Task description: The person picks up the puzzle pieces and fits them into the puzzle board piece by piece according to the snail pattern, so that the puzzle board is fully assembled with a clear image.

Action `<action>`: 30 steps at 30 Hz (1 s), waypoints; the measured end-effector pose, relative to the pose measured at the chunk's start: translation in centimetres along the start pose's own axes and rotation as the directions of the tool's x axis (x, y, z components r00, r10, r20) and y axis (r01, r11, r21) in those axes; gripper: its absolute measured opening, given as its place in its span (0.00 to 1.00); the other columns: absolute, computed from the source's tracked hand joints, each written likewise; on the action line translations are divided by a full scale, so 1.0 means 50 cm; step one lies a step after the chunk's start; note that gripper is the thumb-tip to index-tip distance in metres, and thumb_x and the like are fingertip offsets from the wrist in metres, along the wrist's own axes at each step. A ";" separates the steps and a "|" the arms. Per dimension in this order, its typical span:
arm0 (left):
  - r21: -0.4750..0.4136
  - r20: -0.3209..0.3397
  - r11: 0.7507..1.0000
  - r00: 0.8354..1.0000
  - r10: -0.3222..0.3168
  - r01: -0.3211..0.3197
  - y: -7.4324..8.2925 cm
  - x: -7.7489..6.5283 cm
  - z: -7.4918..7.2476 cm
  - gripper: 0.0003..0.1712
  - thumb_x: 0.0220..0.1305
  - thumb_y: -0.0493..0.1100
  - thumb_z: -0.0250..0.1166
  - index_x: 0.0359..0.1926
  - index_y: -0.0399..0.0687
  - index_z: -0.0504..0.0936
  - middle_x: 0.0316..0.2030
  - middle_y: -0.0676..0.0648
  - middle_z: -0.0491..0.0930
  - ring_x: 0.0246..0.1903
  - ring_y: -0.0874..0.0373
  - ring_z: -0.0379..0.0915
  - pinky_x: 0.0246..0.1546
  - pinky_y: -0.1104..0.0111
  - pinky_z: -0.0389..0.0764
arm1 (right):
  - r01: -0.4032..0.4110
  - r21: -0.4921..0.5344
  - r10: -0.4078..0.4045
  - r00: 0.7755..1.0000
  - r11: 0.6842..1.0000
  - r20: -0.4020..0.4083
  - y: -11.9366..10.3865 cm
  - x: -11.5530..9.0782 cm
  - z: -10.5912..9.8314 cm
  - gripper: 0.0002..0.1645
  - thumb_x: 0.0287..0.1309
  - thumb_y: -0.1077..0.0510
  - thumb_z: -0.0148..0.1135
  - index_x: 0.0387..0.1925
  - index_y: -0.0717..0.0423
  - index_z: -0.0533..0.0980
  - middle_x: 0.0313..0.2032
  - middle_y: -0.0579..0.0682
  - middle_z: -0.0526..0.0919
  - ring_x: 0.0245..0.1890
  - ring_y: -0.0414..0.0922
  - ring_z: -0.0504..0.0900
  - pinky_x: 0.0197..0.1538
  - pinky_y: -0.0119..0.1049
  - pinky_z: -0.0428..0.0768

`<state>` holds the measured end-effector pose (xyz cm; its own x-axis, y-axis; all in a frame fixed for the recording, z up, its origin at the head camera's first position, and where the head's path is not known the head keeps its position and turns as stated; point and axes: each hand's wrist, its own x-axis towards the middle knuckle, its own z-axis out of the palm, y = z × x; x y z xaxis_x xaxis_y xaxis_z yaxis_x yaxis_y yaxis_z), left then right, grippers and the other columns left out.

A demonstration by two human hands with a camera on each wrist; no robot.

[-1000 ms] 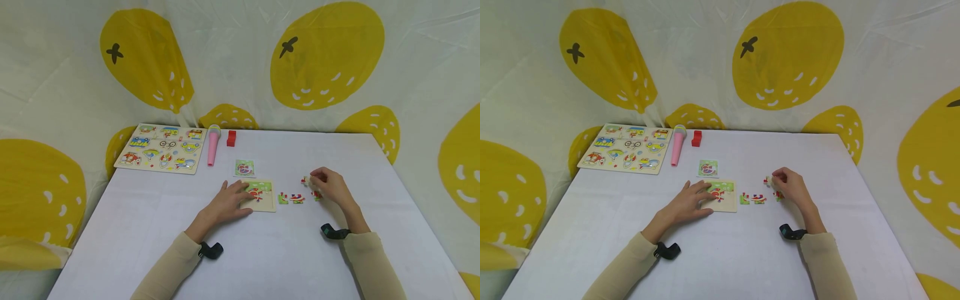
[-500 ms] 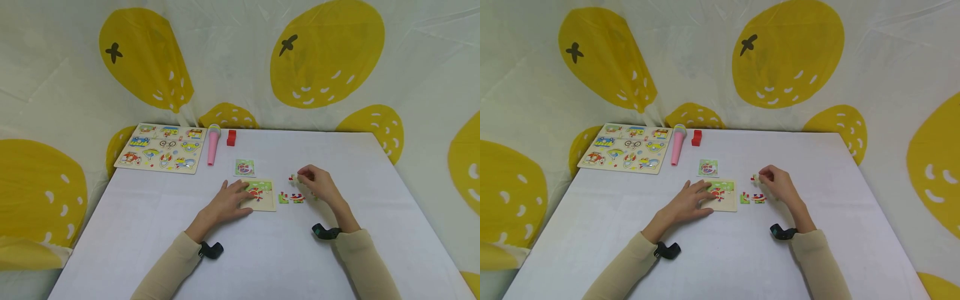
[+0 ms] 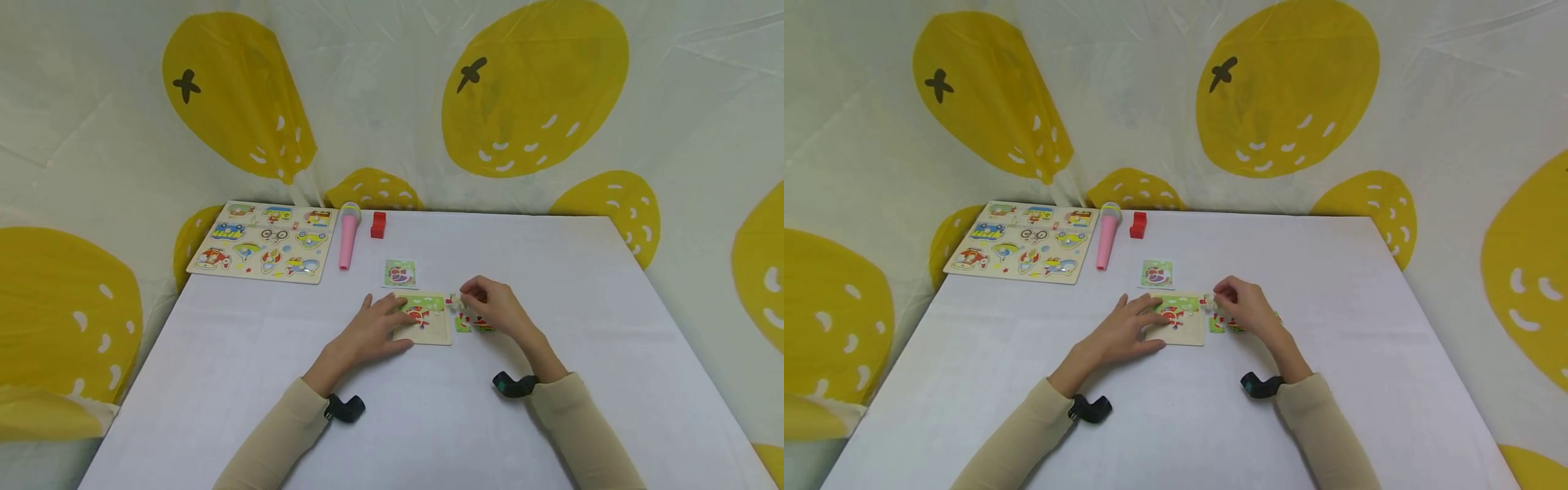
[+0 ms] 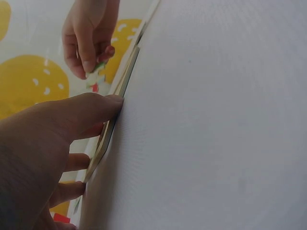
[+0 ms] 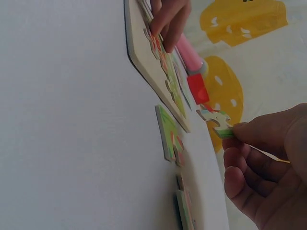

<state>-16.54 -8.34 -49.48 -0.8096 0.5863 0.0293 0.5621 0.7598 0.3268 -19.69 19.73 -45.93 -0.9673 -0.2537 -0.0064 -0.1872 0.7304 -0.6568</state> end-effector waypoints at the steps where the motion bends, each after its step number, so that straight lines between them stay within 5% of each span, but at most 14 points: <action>1: -0.001 0.000 1.000 1.000 0.001 -0.001 0.000 0.000 0.000 0.27 0.58 0.65 0.59 0.57 0.67 0.75 0.68 0.50 0.62 0.71 0.50 0.51 0.68 0.40 0.49 | 0.009 -0.003 -0.009 1.000 1.000 0.004 -0.004 0.000 0.004 0.10 0.60 0.55 0.59 0.42 0.52 0.76 0.35 0.49 0.83 0.34 0.42 0.78 0.36 0.29 0.77; 10: 0.007 -0.005 1.000 1.000 0.001 -0.001 -0.002 0.003 0.000 0.27 0.58 0.66 0.59 0.57 0.68 0.75 0.68 0.51 0.62 0.71 0.51 0.51 0.68 0.40 0.50 | 0.052 0.009 -0.052 0.996 0.999 0.071 -0.026 -0.001 0.032 0.09 0.59 0.56 0.61 0.41 0.54 0.78 0.31 0.48 0.82 0.28 0.40 0.74 0.28 0.27 0.74; 30: 0.000 -0.018 1.000 1.000 0.016 -0.016 -0.001 0.002 -0.001 0.27 0.58 0.65 0.59 0.57 0.66 0.76 0.66 0.50 0.64 0.70 0.50 0.52 0.66 0.38 0.51 | 0.158 -0.051 -0.151 0.982 0.986 0.113 -0.033 -0.003 0.069 0.11 0.51 0.54 0.68 0.39 0.49 0.80 0.37 0.44 0.78 0.33 0.41 0.72 0.36 0.31 0.72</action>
<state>-16.63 -8.35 -49.46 -0.8036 0.5930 0.0511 0.5746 0.7506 0.3264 -18.62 16.39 -47.47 -0.9022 -0.4313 0.0076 -0.3460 0.7129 -0.6100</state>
